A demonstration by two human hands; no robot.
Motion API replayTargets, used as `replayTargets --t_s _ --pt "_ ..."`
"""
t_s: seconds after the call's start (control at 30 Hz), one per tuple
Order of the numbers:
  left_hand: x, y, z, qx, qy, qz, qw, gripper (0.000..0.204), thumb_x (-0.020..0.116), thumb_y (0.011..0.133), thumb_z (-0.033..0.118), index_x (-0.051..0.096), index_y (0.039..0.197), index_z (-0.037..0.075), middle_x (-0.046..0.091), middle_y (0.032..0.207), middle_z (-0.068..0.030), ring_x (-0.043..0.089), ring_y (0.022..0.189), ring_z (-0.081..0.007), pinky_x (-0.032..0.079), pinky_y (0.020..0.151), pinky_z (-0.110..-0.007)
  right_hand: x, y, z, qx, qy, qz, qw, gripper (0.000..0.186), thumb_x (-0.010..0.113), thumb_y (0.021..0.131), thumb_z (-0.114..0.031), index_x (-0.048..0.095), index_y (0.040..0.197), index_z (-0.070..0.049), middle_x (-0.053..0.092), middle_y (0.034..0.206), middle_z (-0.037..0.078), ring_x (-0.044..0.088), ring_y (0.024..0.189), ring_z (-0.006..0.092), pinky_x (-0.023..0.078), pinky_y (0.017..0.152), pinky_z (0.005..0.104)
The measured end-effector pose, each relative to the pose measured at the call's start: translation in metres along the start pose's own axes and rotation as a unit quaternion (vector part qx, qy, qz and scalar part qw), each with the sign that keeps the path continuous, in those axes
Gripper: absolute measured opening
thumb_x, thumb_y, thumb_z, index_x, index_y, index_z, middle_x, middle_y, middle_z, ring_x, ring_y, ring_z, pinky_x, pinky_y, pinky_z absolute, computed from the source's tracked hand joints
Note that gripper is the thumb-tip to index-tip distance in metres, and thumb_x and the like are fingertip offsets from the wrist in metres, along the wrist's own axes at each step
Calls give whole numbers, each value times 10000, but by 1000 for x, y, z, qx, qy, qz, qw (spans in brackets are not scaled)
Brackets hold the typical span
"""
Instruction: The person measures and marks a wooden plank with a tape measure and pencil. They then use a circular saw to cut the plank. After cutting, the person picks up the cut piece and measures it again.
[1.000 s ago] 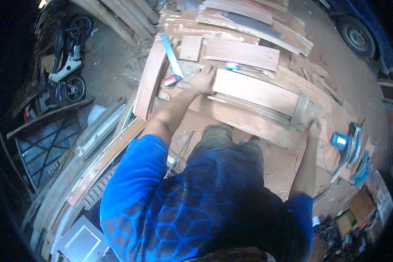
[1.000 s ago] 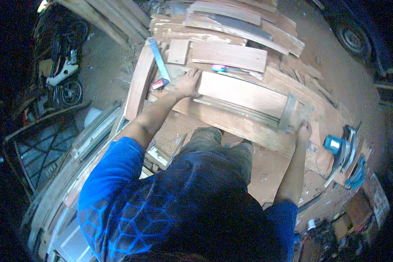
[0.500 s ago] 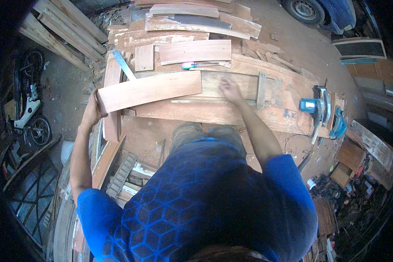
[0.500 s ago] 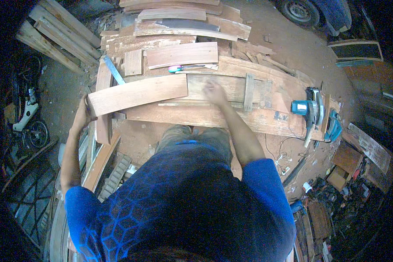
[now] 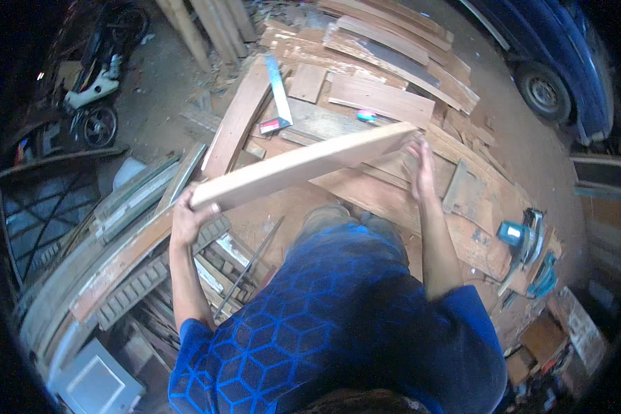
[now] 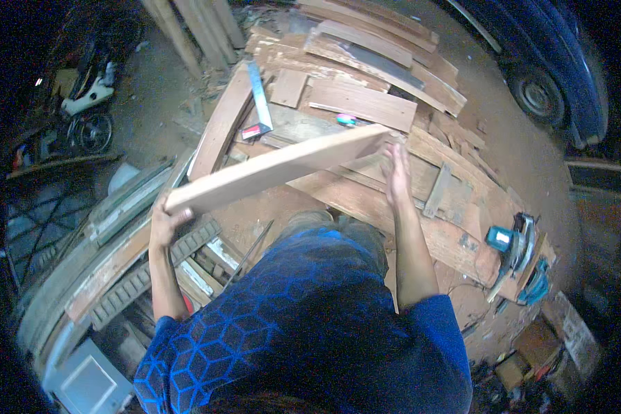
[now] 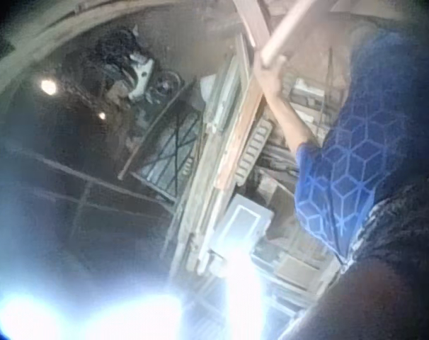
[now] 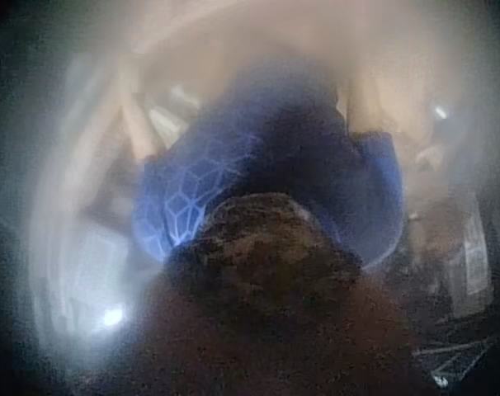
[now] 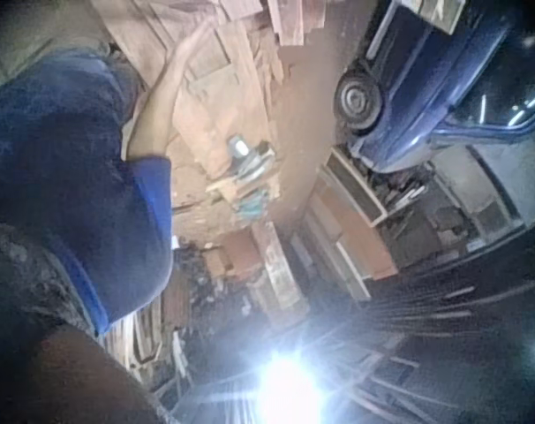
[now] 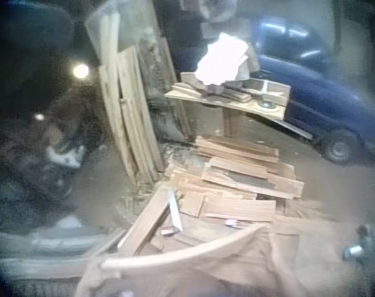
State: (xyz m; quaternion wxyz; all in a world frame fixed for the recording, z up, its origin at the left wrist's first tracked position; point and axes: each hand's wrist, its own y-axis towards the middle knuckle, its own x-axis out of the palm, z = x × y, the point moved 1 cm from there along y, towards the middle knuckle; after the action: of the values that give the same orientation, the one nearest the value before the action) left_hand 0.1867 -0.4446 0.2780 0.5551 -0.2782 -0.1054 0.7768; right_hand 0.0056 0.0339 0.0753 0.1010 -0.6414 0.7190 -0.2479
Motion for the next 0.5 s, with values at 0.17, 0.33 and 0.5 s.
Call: replayTargets --t_s 0.17,0.33,0.5 --pt "62 -94 -8 199 106 -127 966 346 820 698 -78 704 965 110 598 1149 -67 579 1181 -266 424 1106 -431 38 -50 17 182 345 -218 895 900 609 903 -717 391 1504 -84 501 1483 154 510 1348 307 352 1174 544" --pt "92 -149 -8 224 367 -147 891 500 846 653 -2 677 1109 114 511 1427 -134 449 1385 -376 336 1192 -488 98 -50 73 258 250 -130 924 520 604 1003 -283 470 1441 -38 580 1411 163 523 1356 314 376 1184 502" --pt "45 -141 -16 15 322 -285 903 931 909 704 351 495 1478 42 405 1578 -241 413 1447 -408 327 1212 -488 142 -96 69 220 217 -193 931 480 635 1020 -218 488 1416 11 605 1383 157 566 1312 286 433 1138 451"
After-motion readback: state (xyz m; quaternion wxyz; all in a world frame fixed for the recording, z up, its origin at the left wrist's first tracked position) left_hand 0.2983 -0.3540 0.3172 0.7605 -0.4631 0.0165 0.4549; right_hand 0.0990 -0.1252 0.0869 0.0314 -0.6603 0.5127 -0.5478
